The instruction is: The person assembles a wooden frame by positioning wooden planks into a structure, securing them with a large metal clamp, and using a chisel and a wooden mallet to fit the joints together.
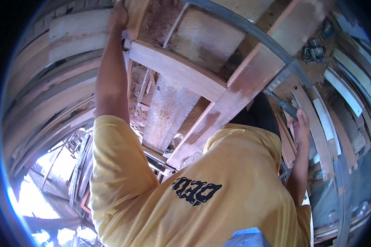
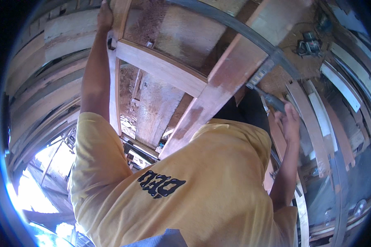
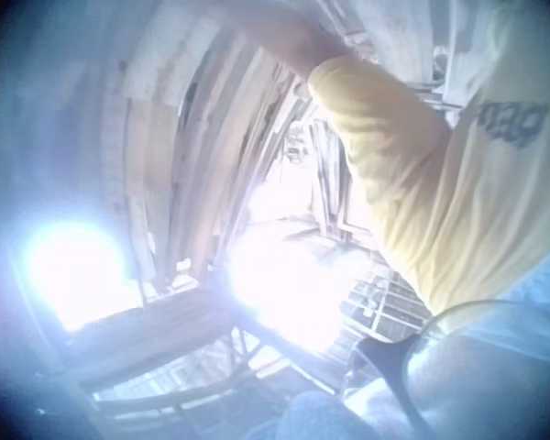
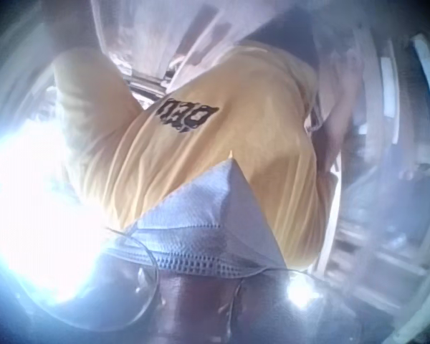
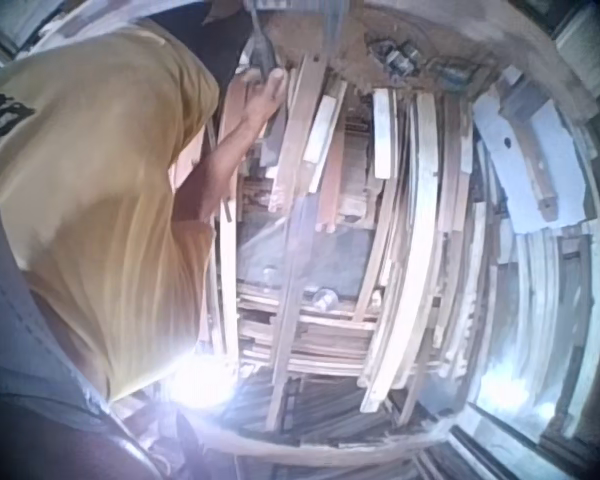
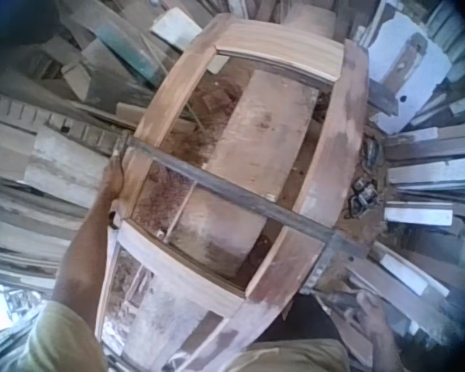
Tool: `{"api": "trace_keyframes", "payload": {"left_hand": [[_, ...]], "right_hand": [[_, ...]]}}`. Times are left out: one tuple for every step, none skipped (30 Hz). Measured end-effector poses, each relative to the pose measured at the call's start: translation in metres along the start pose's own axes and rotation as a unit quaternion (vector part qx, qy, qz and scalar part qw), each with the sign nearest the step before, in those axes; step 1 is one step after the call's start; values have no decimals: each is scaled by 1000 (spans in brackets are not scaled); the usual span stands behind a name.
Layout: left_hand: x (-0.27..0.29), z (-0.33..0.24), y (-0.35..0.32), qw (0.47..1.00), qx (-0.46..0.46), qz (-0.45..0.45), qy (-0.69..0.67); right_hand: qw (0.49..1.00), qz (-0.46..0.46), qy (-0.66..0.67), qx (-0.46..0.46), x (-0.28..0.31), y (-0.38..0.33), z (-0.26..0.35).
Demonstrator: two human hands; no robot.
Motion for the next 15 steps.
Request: {"api": "trace_keyframes", "payload": {"left_hand": [[-1, 1, 5, 1000, -19, -4, -1], [-3, 1, 6, 999, -37, -8, 1], [-12, -9, -2, 1000, -1, 12, -10], [-16, -24, -12, 999, 35, 27, -20], [-15, -27, -16, 998, 63, 29, -11], [-14, -23, -18, 995, 92, 33, -2], [-12, -20, -16, 995, 83, 41, 25], [-12, -21, -16, 995, 73, 53, 49], [-10, -19, -16, 995, 77, 45, 53], [-14, -23, -16, 997, 60, 32, 43], [-12, -22, -18, 998, 45, 18, 31], [-10, -16, -17, 998, 48, 15, 32], [-8, -20, -14, 1000, 13, 12, 24], [-6, -22, -13, 1000, -22, 9, 15], [-5, -19, -14, 1000, -20, 8, 16]], "right_hand": [[999, -8, 26, -30, -2, 0, -2], [997, -17, 51, -62, -5, 2, -4], [997, -24, 35, -64, -7, -3, 0], [998, -27, 19, -62, -9, -8, 3], [998, -11, 18, -57, -14, -8, -1], [1000, -22, 3, 18, -15, -10, 0], [998, -22, -1, 57, -14, -10, 0], [995, -22, -6, 97, -11, -10, 1], [996, 27, -20, 85, -7, -5, 0], [994, 71, -35, 71, -4, -4, -2], [995, 84, -19, 39, -1, -4, -5], [995, 88, -21, 39, 8, -3, -7], [994, 98, -41, -31, 12, -2, -11], [987, 107, -61, -102, 14, -1, -19], [987, 109, -63, -103, 12, 0, -24]]}}
Point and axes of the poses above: each hand's wrist, its own y-axis towards the middle knuckle, its own x-axis out of the back of the hand, z = x × y, the point moved 7 cm from there along y, towards the middle knuckle, and after that the axes turned 15 degrees about z, right-handed, at the moved point
